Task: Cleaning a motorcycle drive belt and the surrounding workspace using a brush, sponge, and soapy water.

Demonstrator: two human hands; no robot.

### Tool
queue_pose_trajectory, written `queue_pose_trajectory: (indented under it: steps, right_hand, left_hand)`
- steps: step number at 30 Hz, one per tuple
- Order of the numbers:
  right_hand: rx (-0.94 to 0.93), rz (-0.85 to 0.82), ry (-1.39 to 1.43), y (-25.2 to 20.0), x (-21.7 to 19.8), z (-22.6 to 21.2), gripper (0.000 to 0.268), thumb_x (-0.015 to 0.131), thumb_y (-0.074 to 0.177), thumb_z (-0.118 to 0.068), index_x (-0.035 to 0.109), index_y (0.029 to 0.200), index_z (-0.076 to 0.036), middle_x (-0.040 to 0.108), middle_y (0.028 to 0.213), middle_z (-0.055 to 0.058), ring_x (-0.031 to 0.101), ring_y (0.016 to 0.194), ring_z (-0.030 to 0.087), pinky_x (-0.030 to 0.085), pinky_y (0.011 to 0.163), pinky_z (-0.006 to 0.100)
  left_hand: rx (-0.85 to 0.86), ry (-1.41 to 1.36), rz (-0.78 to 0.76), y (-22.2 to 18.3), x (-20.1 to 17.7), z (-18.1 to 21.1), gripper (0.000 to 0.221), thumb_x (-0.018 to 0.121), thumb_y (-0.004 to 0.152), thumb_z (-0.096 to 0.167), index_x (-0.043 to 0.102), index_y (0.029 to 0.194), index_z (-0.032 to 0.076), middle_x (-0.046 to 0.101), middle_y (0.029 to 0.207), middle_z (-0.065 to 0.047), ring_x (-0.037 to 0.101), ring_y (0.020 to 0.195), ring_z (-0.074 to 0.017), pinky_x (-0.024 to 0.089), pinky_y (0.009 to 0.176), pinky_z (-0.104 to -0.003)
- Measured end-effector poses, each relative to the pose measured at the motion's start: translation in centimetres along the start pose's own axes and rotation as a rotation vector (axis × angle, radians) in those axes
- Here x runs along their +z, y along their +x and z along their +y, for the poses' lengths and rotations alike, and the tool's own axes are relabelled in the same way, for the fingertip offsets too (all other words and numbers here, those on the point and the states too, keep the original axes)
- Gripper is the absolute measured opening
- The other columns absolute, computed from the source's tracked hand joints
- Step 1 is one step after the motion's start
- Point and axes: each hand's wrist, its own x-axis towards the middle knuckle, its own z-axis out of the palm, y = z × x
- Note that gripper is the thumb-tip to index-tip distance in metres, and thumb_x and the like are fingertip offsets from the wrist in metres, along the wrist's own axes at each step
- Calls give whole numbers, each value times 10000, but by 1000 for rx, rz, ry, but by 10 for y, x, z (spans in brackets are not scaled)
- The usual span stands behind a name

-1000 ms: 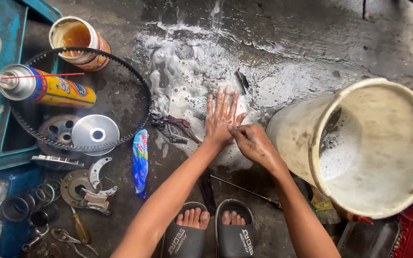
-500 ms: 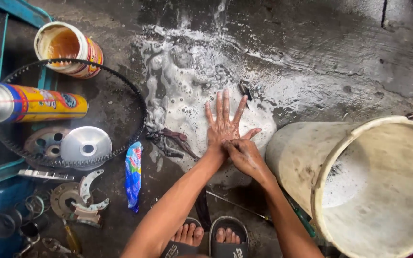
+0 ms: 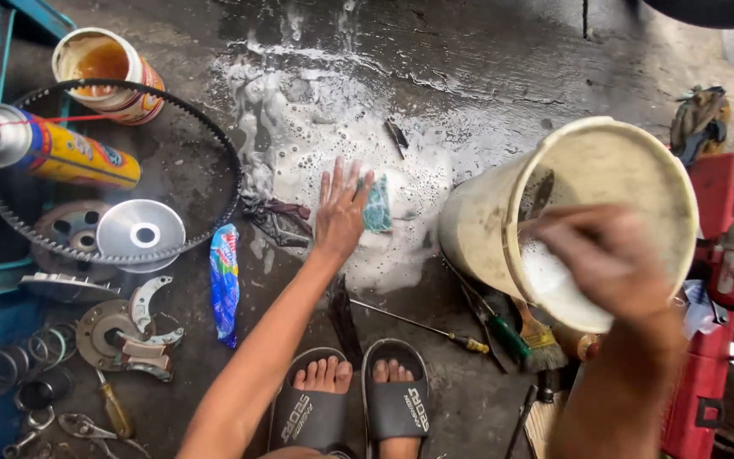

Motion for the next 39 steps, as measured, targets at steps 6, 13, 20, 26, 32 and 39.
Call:
queue_pose_trajectory:
  steps: [6,13,20,26,32,39]
  right_hand:
    - [843,-307,-132,42,-48,71,345,643,995,-73,732,724,121,540,657,125,437,598,211,330,540,356]
    - [900,-479,-124,47,26,266,361,727,844,-124,697,1074,152,645,892,342,632,725,412,492,584,476]
    - [965,-367,141,45,24,267,300,692,925,-146,614,1078,99,529,792,205,543,565,296,380,418,370]
    - [657,-38,722,49,-44,132,160,601,940,-60,613,876,86,332,499,-58,328,298,-11,203,256,174]
    - [411,-334,234,73,-3,-80,585,548,973,-126,362,418,-125,257,334,-4,192,271,69,118,289,242]
    - [370,-389,-505,124,141,32,359,665,952,-359,799,755,-91,674,586,123,655,533,255,504,510,376]
  left_hand:
    - [295,-264,1,-49,-25,22,443,562,926,-16,420,1340,53,530,1360,-122,522,1336,-411,582,1028,-492]
    - [160,-75,-31,-6,-12,4,819,363,992,624,428,1477,-33,461,1496,-247,355,1443,-396,209,1223,-546]
    - [449,-195,87,-34,25,23,804,497,911,686,578,1381,38,560,1397,-256,462,1377,-423,295,1214,-529]
    - [214,-81,-212,-30,-40,10,566,406,1022,488,492,1464,146,500,1478,-167,391,1437,-311,233,1227,-440]
    - [191,36,-250,8,-26,9,549,248,1069,488,454,1489,200,452,1533,-124,302,1484,-297,157,1240,-525]
    - [103,35,-71,12,-8,-4,451,331,1084,434,490,1483,295,468,1531,-133,348,1471,-332,163,1234,-554]
